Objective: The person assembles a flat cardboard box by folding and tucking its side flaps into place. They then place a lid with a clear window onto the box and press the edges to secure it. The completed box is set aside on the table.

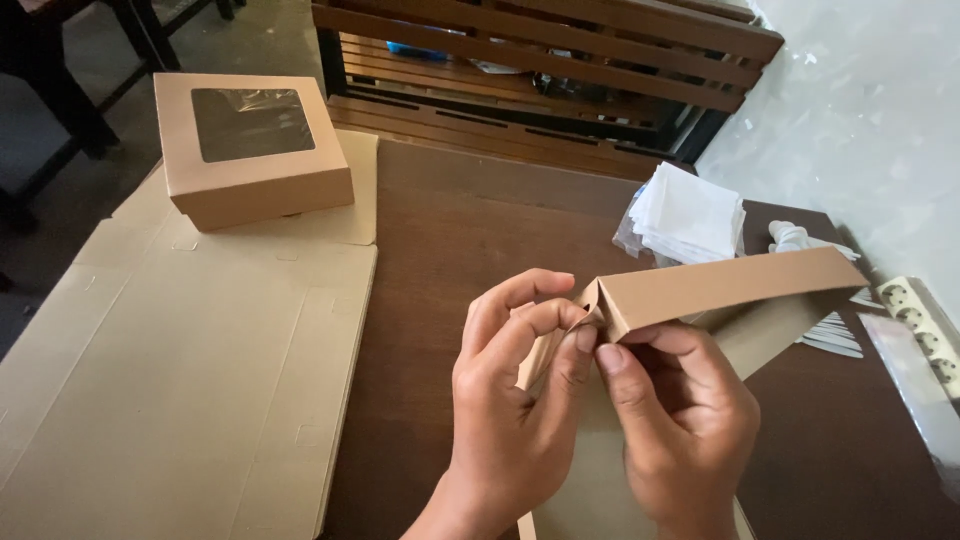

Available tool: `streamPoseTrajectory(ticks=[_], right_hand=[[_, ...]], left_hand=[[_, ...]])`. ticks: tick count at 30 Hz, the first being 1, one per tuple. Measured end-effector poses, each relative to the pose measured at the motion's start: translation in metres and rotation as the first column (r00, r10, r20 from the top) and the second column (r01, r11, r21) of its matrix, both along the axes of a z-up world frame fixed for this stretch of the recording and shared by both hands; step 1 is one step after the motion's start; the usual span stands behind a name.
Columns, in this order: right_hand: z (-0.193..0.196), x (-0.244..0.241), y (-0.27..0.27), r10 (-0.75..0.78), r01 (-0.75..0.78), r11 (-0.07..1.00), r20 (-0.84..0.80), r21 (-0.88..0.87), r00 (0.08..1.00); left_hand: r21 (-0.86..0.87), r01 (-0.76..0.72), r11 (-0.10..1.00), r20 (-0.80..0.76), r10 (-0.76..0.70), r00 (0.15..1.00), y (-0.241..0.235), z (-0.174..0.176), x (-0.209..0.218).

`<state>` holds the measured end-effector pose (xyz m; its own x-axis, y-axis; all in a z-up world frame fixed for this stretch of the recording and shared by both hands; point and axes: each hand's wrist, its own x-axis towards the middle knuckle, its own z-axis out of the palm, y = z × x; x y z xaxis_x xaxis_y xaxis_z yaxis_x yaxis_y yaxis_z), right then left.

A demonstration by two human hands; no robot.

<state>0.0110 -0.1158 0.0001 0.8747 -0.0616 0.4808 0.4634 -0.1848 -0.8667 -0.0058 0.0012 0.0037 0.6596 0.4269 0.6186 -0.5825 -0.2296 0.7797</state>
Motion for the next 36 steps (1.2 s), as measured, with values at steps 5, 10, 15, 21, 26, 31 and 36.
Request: streamPoseTrajectory(ticks=[5, 10, 15, 21, 26, 31, 36], right_hand=[[-0.001, 0.005, -0.008, 0.051, -0.051, 0.998, -0.004, -0.039, 0.999], [0.008, 0.011, -0.015, 0.074, -0.082, 0.995, -0.124, -0.055, 0.989], [0.011, 0.018, -0.02, 0.15, -0.165, 0.982, -0.146, -0.096, 0.978], [0.014, 0.02, -0.019, 0.148, -0.162, 0.979, -0.116, -0.127, 0.982], [0.016, 0.019, -0.015, 0.125, -0.14, 0.979, -0.105, -0.149, 0.987], [0.018, 0.017, -0.014, 0.147, -0.162, 0.98, -0.132, -0.117, 0.98], [0.016, 0.015, -0.014, 0.122, -0.125, 0.982, -0.033, -0.141, 0.992]], left_hand=[[0.014, 0.007, 1.0, -0.013, -0.007, 1.0, 0.002, 0.0, -0.001], [0.035, 0.049, 0.998, -0.049, -0.047, 0.998, 0.006, 0.004, -0.003], [0.061, 0.082, 0.995, -0.111, -0.075, 0.991, 0.01, 0.008, -0.003], [-0.058, 0.099, 0.993, -0.061, -0.103, 0.993, 0.011, 0.009, -0.002], [-0.057, 0.057, 0.997, -0.043, -0.059, 0.997, 0.01, 0.01, -0.001], [-0.019, 0.026, 0.999, -0.03, -0.026, 0.999, 0.01, 0.011, -0.001], [0.015, -0.025, 1.0, -0.009, 0.025, 1.0, 0.007, 0.01, -0.001]])
